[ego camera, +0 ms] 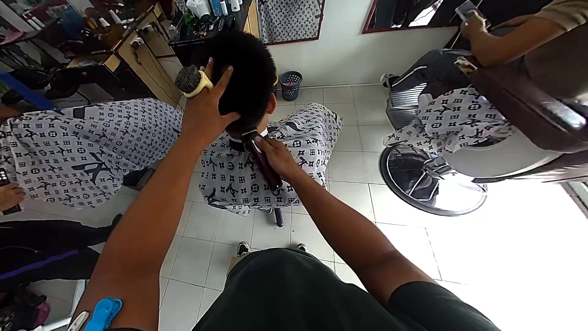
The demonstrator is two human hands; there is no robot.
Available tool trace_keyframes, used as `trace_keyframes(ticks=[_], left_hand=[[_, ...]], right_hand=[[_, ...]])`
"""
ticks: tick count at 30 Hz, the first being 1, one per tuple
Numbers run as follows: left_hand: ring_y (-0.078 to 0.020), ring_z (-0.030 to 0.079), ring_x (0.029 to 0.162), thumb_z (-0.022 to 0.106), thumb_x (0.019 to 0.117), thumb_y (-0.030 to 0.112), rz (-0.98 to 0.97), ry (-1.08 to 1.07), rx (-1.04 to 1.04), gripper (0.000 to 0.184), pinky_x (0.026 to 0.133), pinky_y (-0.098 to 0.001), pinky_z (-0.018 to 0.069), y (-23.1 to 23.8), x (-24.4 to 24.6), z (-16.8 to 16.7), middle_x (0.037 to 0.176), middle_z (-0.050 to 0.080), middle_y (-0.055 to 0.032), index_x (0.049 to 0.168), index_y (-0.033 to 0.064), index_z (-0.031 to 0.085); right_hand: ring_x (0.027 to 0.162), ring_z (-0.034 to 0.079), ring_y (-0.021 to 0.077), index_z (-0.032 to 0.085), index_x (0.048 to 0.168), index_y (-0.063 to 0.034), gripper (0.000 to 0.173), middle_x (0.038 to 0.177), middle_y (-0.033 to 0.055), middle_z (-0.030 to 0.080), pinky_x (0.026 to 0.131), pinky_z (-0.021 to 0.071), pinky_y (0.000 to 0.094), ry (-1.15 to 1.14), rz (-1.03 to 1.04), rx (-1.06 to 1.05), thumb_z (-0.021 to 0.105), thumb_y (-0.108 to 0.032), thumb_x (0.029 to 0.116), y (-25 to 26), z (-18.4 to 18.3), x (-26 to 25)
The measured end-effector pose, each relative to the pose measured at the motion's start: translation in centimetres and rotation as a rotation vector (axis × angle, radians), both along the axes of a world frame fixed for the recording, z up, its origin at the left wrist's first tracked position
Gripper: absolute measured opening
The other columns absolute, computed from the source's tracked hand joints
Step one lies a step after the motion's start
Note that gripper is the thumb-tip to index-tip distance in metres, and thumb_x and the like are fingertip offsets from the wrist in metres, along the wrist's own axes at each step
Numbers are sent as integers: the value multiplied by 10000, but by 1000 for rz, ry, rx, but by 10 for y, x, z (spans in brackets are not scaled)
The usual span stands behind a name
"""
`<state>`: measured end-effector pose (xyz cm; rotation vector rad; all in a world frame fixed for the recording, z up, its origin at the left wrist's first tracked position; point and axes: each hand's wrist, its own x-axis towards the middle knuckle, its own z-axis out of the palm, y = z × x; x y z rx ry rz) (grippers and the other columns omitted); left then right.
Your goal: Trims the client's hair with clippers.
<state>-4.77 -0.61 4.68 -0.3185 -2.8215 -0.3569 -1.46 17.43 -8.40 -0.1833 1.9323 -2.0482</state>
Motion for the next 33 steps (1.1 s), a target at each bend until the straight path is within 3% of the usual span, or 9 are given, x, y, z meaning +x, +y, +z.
trace_keyframes(ticks=[2, 5, 10, 12, 17, 20, 25, 29, 33], left_hand=[[-429, 327, 1496, 811, 879, 319, 7, -1, 0, 927, 1129, -609, 366, 0, -1, 0, 1719, 112, -146, 1637, 273, 279], [-424, 352, 1483, 813, 878, 348, 17, 3, -15, 932, 1123, -607, 371, -2, -2, -1, 1719, 123, -138, 1637, 295, 275], [-390, 272, 1532, 802, 886, 343, -12, 15, -11, 913, 1161, -588, 338, -4, -3, -3, 1722, 110, -129, 1635, 272, 284], [-399, 299, 1519, 803, 885, 351, -9, 17, -13, 916, 1149, -592, 351, -4, -3, -3, 1723, 113, -125, 1635, 277, 282], [-439, 410, 1437, 802, 888, 355, 10, -2, -19, 926, 1094, -617, 388, -3, -2, -2, 1720, 125, -129, 1640, 297, 264], [-421, 361, 1478, 796, 892, 369, 9, 1, -24, 923, 1118, -603, 374, -4, -4, -2, 1726, 91, -121, 1640, 304, 260], [-426, 357, 1479, 794, 894, 370, 14, -7, -24, 913, 1116, -614, 374, -3, -2, 0, 1720, 123, -128, 1638, 289, 271], [-401, 286, 1524, 794, 890, 373, -3, 7, -31, 910, 1153, -598, 342, -4, -3, -1, 1723, 122, -114, 1635, 283, 281], [-378, 235, 1550, 793, 890, 369, 0, 8, -47, 911, 1173, -582, 325, -6, -2, -2, 1721, 136, -114, 1636, 299, 275]], right_hand=[[706, 641, 221, 606, 1165, -25, 507, 872, 133, 640, 664, 560, 415, 83, 9, 27, 430, -493, 1079, 2, -4, -5], [629, 653, 227, 624, 1112, -50, 558, 814, 128, 650, 586, 575, 408, 36, 16, 47, 451, -576, 1046, 8, -13, -5], [698, 691, 211, 611, 1154, 7, 485, 895, 134, 672, 652, 617, 384, -96, 84, -11, 415, -435, 1101, 21, -2, -26], [694, 684, 200, 614, 1180, -4, 467, 884, 121, 667, 653, 614, 372, -53, 99, -49, 404, -415, 1106, 25, -1, -28], [664, 671, 189, 622, 1090, -3, 473, 846, 110, 655, 629, 603, 363, -54, 114, 38, 410, -425, 1104, 37, -1, -40], [686, 683, 195, 607, 1143, 1, 425, 855, 116, 665, 655, 608, 367, 74, 97, -40, 409, -374, 1108, 34, -6, -39], [641, 681, 192, 620, 1072, 6, 491, 826, 109, 668, 618, 611, 367, -31, 89, 40, 404, -433, 1104, 33, 1, -35], [668, 681, 193, 595, 1159, -10, 451, 850, 104, 663, 629, 613, 362, 27, 93, -123, 349, -385, 1119, 34, -2, -33], [665, 677, 189, 634, 1116, -12, 495, 868, 107, 670, 622, 608, 364, -65, 166, 65, 371, -431, 1112, 43, 8, -41]])
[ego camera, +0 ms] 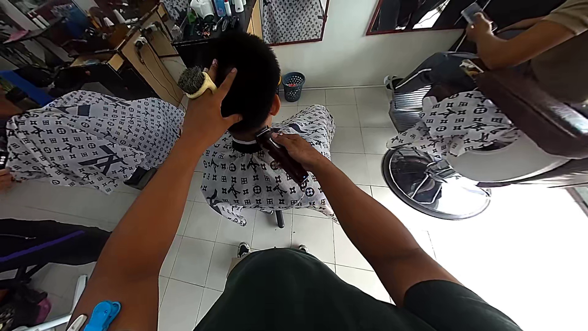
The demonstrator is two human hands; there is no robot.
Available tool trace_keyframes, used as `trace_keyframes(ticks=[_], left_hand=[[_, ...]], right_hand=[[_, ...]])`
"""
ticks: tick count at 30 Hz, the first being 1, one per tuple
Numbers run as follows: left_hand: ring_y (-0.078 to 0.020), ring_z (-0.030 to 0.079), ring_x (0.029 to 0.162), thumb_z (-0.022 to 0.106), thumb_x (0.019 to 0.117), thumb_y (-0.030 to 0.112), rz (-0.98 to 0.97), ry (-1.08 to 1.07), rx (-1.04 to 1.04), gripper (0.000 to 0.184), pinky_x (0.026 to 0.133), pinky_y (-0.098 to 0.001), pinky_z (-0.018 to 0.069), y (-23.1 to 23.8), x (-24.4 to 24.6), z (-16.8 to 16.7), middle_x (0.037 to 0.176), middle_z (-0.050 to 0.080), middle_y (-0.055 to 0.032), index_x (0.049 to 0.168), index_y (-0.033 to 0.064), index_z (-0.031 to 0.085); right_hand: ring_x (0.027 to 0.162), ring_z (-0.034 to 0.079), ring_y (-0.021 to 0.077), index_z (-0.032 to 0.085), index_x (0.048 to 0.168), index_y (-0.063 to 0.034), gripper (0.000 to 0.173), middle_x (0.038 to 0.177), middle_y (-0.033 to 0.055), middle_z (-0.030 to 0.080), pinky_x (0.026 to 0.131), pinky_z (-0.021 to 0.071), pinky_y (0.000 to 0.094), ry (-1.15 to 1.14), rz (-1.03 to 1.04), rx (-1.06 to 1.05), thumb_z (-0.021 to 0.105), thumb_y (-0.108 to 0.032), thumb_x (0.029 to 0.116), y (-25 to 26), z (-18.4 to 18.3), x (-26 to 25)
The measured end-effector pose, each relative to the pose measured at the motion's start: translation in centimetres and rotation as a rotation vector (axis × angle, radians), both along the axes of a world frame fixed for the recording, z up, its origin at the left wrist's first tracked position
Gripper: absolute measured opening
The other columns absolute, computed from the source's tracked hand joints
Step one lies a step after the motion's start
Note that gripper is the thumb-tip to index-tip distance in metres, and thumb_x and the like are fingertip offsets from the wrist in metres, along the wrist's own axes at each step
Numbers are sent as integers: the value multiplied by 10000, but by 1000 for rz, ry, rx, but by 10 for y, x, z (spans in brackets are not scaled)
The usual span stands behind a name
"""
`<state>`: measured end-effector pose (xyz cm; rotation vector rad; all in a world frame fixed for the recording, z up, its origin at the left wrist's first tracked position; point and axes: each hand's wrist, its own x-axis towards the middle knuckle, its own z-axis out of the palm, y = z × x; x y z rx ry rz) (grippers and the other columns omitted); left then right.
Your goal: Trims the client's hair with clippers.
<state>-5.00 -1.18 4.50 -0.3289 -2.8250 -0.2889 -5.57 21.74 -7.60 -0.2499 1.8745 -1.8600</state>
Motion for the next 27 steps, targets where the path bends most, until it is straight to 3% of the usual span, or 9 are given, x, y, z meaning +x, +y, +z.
trace_keyframes(ticks=[5, 7, 10, 12, 14, 17, 19, 21, 27], left_hand=[[-415, 311, 1508, 805, 886, 357, -14, -19, 58, 922, 1142, -623, 339, -6, 6, 7, 1721, 128, -124, 1638, 267, 278], [-345, 346, 1505, 783, 901, 293, -48, 135, 395, 865, 1189, -530, 341, -15, 24, 2, 1681, 264, -146, 1618, 132, 326], [-187, 633, 1085, 604, 1014, 262, -91, 364, 656, 554, 878, -332, 562, -1, 62, -43, 1258, 612, -170, 1431, -63, 440], [-166, 679, 740, 645, 1001, 189, -220, -90, 584, 312, 638, -348, 584, 16, 75, -68, 933, 710, -122, 1240, -11, 633], [-97, 673, 637, 681, 975, 114, -374, -436, 654, 194, 568, -267, 565, 37, 59, -86, 821, 739, -51, 1143, 27, 725], [-66, 670, 674, 564, 1006, 53, -358, -343, 1135, 188, 576, -221, 561, 74, 23, -109, 829, 709, -18, 1166, -13, 640], [-83, 676, 664, 483, 1071, 126, -231, -592, 1319, 216, 523, -205, 529, 93, 6, -110, 846, 704, -33, 1252, 45, 568], [-98, 665, 652, 521, 1068, 140, -199, -695, 1247, 238, 487, -213, 504, 93, 6, -107, 883, 702, -65, 1282, 45, 566], [-184, 688, 863, 594, 1031, 196, -62, -50, 732, 243, 726, -384, 577, -27, 54, -102, 1051, 717, -119, 1184, 26, 676]], right_hand=[[670, 683, 175, 624, 1118, -18, 463, 822, 91, 680, 634, 608, 347, 123, 27, -226, 315, -363, 1122, -1, -15, 4], [605, 671, 152, 657, 1053, -61, 477, 749, 74, 682, 573, 591, 309, 149, 38, -261, 332, -407, 1107, 15, -29, 21], [636, 677, 169, 632, 1087, -62, 483, 752, 80, 681, 615, 599, 317, 6, -67, -308, 279, -392, 1097, 47, -61, 48], [679, 677, 179, 583, 1157, -56, 541, 804, 87, 675, 630, 598, 312, -120, -215, -396, 182, -415, 1103, 58, -80, 67], [661, 651, 180, 565, 1165, -42, 617, 810, 86, 655, 597, 575, 306, -229, -308, -404, 112, -456, 1112, 63, -87, 79], [570, 612, 148, 565, 1165, -13, 670, 756, 68, 638, 518, 546, 277, -288, -312, -378, 61, -449, 1107, 64, -88, 91], [553, 596, 133, 551, 1183, -4, 663, 736, 52, 623, 506, 531, 260, -290, -266, -387, 59, -440, 1101, 62, -89, 100], [564, 605, 125, 546, 1192, -11, 560, 747, 41, 628, 515, 539, 254, -255, -234, -390, 174, -416, 1081, 59, -90, 106], [599, 640, 130, 522, 1194, -50, 400, 781, 35, 653, 556, 570, 271, -182, -266, -410, 493, -367, 953, 33, -73, 112]])
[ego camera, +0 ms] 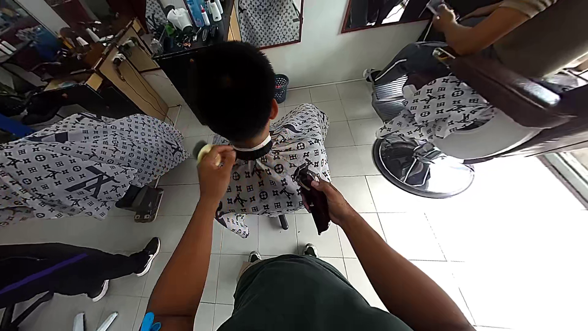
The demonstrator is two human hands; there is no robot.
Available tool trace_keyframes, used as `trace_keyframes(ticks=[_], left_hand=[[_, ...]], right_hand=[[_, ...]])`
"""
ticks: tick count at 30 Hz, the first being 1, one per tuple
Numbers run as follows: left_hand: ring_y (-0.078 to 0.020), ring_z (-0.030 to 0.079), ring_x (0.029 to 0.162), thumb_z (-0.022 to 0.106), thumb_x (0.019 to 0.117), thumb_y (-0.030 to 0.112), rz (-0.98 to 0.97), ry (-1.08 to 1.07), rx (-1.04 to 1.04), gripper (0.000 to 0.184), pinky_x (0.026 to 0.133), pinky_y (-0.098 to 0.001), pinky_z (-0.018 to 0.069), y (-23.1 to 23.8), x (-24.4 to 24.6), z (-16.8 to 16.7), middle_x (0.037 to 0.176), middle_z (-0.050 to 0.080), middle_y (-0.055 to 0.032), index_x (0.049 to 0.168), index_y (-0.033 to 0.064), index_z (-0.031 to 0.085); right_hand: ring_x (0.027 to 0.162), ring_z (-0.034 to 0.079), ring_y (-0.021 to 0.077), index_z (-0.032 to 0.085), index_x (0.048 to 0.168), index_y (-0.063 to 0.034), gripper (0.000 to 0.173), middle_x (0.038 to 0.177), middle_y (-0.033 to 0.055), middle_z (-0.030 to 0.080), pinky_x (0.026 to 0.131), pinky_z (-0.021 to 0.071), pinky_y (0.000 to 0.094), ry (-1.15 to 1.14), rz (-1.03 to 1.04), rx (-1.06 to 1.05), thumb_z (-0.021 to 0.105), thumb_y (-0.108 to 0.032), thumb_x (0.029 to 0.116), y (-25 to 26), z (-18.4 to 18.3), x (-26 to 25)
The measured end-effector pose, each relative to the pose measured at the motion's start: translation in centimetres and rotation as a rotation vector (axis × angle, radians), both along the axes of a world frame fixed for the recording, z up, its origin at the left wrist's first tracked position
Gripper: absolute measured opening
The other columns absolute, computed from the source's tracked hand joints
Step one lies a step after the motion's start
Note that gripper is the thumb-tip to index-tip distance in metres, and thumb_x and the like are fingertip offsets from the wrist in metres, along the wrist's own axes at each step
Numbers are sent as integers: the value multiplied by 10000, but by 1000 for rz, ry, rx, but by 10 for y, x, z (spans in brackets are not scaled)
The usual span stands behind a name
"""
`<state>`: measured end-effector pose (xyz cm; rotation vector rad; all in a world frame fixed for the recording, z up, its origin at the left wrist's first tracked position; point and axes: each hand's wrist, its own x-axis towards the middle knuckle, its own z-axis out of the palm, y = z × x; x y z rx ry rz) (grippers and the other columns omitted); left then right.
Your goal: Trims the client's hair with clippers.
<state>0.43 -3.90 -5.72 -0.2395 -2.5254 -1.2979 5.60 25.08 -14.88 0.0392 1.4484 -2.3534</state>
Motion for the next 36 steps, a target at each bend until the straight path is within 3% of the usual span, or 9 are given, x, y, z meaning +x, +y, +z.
trace_keyframes(ticks=[2, 5, 8, 11, 22, 27, 30, 33, 36], left_hand=[[-309, 665, 984, 595, 1009, 144, 81, 45, -155, 256, 867, -523, 529, -25, 2, -20, 1101, 694, -186, 1204, 5, 685], [-436, 661, 1080, 603, 993, 87, 9, -9, -432, 454, 879, -634, 523, -23, 1, -33, 1215, 670, -248, 1444, 132, 596], [-498, 650, 1033, 600, 962, 26, -63, -89, -523, 649, 803, -672, 522, -14, -2, -39, 1200, 636, -302, 1565, 210, 450], [-491, 636, 1059, 592, 957, 23, -94, -178, -464, 684, 846, -670, 512, -15, -8, -42, 1198, 634, -298, 1581, 244, 422], [-454, 639, 1062, 591, 975, 62, -143, -310, -487, 712, 862, -634, 520, -23, -16, -29, 1187, 634, -277, 1601, 322, 372], [-420, 614, 1201, 539, 1020, 153, -210, -307, -447, 625, 998, -593, 488, -29, -17, -30, 1337, 608, -255, 1609, 265, 362], [-323, 710, 992, 577, 969, 131, -250, 18, -182, 441, 825, -482, 583, -33, -8, -30, 1219, 695, -198, 1405, 77, 624], [-76, 684, 680, 520, 1059, 173, -736, -468, 203, 240, 540, -230, 535, -26, -13, 14, 921, 741, -32, 1228, 41, 627], [-31, 639, 625, 546, 1016, 110, -879, -431, 462, 201, 521, -186, 498, 1, -30, 19, 834, 720, 8, 1156, 8, 647]], right_hand=[[606, 638, 139, 502, 1204, -24, 340, 775, 42, 636, 576, 576, 282, 19, -16, 52, 540, -220, 929, -23, 15, -5], [597, 638, 158, 525, 1196, 14, 282, 752, 85, 627, 595, 585, 297, 22, -83, 199, 645, -27, 944, -68, 41, -21], [719, 656, 186, 541, 1290, -9, 321, 914, 121, 641, 683, 594, 347, 0, -91, 291, 572, -225, 1054, -103, 58, -35], [741, 658, 218, 594, 1181, -9, 423, 903, 133, 642, 707, 591, 409, 36, -118, 356, 419, -385, 1102, -120, 66, -48], [789, 644, 225, 615, 1115, 16, 442, 911, 152, 651, 742, 555, 415, 122, -165, 583, 569, -418, 1046, -132, 72, -59], [866, 698, 166, 580, 1285, 20, 378, 1012, 106, 687, 811, 607, 374, 412, -228, 467, 446, -267, 1080, -121, 51, -38], [679, 682, 132, 591, 1159, 2, 338, 849, 29, 683, 642, 616, 329, 235, -275, 355, 383, -235, 1037, -96, 43, 6], [721, 705, 174, 538, 1229, -33, 486, 895, 80, 710, 629, 616, 329, 36, -424, 75, 185, -344, 1108, -81, 7, 38], [604, 665, 153, 571, 1173, -51, 658, 778, 71, 689, 531, 581, 295, -73, -499, 11, 66, -467, 1102, -78, -7, 48]])
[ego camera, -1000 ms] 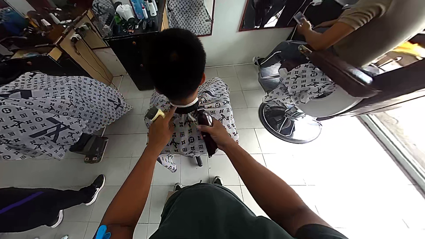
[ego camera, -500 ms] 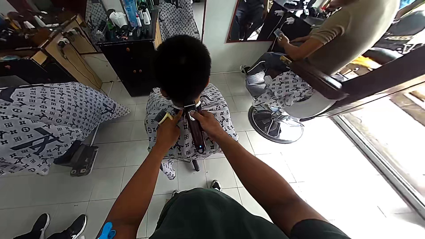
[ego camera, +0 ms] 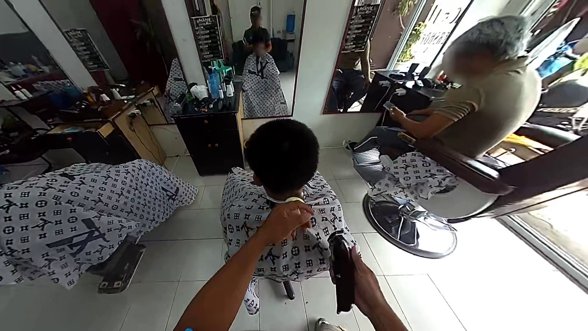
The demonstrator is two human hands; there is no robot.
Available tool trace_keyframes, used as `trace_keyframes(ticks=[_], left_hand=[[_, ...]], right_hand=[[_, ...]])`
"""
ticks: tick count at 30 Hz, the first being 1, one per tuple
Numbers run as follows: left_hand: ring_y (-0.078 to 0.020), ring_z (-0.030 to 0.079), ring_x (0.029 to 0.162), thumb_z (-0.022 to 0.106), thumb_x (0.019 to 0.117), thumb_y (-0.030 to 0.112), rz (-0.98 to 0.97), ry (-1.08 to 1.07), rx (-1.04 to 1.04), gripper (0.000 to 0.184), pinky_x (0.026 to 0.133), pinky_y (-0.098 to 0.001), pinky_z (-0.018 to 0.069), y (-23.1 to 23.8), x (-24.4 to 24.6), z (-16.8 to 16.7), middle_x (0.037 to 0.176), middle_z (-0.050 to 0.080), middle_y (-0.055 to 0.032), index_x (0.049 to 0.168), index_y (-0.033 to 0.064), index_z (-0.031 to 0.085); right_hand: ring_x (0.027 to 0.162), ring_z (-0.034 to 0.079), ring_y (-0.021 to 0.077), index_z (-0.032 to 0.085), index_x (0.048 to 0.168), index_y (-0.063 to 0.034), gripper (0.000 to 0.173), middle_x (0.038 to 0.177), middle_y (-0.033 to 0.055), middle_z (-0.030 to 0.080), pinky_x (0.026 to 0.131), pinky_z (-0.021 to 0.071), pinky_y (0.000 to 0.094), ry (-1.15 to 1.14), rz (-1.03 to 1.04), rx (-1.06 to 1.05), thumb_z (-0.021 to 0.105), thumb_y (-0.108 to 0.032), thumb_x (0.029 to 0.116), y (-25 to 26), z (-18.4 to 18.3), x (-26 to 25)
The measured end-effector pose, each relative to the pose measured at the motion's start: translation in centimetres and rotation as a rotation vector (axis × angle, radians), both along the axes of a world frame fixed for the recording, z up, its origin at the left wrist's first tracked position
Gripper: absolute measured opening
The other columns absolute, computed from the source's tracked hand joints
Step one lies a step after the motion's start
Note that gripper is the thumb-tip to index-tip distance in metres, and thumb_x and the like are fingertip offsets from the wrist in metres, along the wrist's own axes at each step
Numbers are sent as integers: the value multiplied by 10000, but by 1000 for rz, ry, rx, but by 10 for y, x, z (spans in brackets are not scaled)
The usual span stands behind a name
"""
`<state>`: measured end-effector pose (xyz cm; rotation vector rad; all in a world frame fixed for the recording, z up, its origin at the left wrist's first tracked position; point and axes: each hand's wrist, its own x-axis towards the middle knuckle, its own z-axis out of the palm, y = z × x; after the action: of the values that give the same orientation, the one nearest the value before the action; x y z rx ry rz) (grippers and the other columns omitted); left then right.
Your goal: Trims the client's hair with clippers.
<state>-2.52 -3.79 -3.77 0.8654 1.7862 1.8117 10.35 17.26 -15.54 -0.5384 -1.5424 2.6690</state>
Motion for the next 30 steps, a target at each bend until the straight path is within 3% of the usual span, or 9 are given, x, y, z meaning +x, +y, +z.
trace_keyframes(ticks=[2, 5, 10, 14, 17, 20, 22, 25, 30], left_hand=[[-51, 630, 651, 549, 1037, 113, 21, -80, -101, 233, 528, -201, 491, 19, -10, 3, 877, 687, -14, 1242, 13, 592], [-20, 625, 601, 566, 1003, 87, 87, -25, -15, 219, 490, -169, 479, 33, -5, -2, 818, 711, 11, 1192, 6, 639], [-84, 693, 687, 511, 1026, 93, 165, -147, -5, 227, 515, -213, 531, 49, 8, 12, 899, 734, -32, 1225, 23, 594], [-54, 684, 819, 620, 990, 162, 638, 672, -163, 217, 674, -231, 569, 57, 25, 38, 1021, 748, -44, 1093, 10, 737], [-265, 660, 1138, 691, 950, 214, 1058, 977, -298, 300, 892, -406, 576, 40, 1, 46, 1274, 661, -209, 1154, -5, 723], [-349, 403, 1431, 815, 850, 341, 1244, 737, -395, 737, 1101, -495, 403, 29, -18, 50, 1590, 373, -232, 1468, 53, 535], [-321, 320, 1503, 879, 780, 324, 1228, 521, -377, 1010, 1184, -509, 333, 26, -26, 45, 1658, 279, -187, 1602, 99, 338], [-232, 418, 1457, 882, 780, 207, 1173, 301, -248, 1090, 1176, -423, 401, 30, -30, 36, 1617, 367, -151, 1639, 136, 216], [-205, 457, 1430, 863, 807, 182, 1170, 252, -217, 1041, 1165, -415, 423, 35, -30, 27, 1584, 424, -133, 1635, 149, 232]], right_hand=[[528, 618, 135, 559, 1196, -32, 757, 710, 59, 650, 481, 550, 275, -18, 34, -19, 2, -530, 1073, 2, 0, 0], [533, 619, 123, 557, 1196, -26, 750, 722, 47, 656, 486, 551, 265, 20, 125, -28, 36, -549, 1062, 15, -1, -1], [594, 653, 145, 541, 1205, -27, 502, 812, 61, 681, 538, 579, 300, 60, 300, 12, 492, -464, 962, 58, -4, -38], [598, 651, 143, 512, 1220, -27, 466, 784, 40, 662, 554, 581, 306, 88, 489, 72, 633, -297, 861, 84, 13, -73], [573, 642, 139, 511, 1179, -3, 362, 743, 36, 643, 553, 583, 294, 115, 618, 168, 654, -169, 891, 80, 30, -99], [680, 666, 165, 534, 1233, 31, 312, 860, 82, 649, 647, 605, 325, 76, 715, 184, 479, -230, 1072, 58, 51, -116], [739, 681, 192, 564, 1194, 29, 396, 901, 119, 656, 696, 611, 356, 69, 748, 178, 332, -283, 1119, 41, 58, -126], [829, 681, 217, 607, 1203, 35, 402, 948, 160, 674, 778, 590, 390, 142, 812, 301, 460, -323, 1093, 25, 61, -141], [812, 682, 214, 621, 1169, 22, 376, 933, 150, 680, 758, 588, 384, 134, 810, 327, 553, -332, 1063, 15, 67, -146]])
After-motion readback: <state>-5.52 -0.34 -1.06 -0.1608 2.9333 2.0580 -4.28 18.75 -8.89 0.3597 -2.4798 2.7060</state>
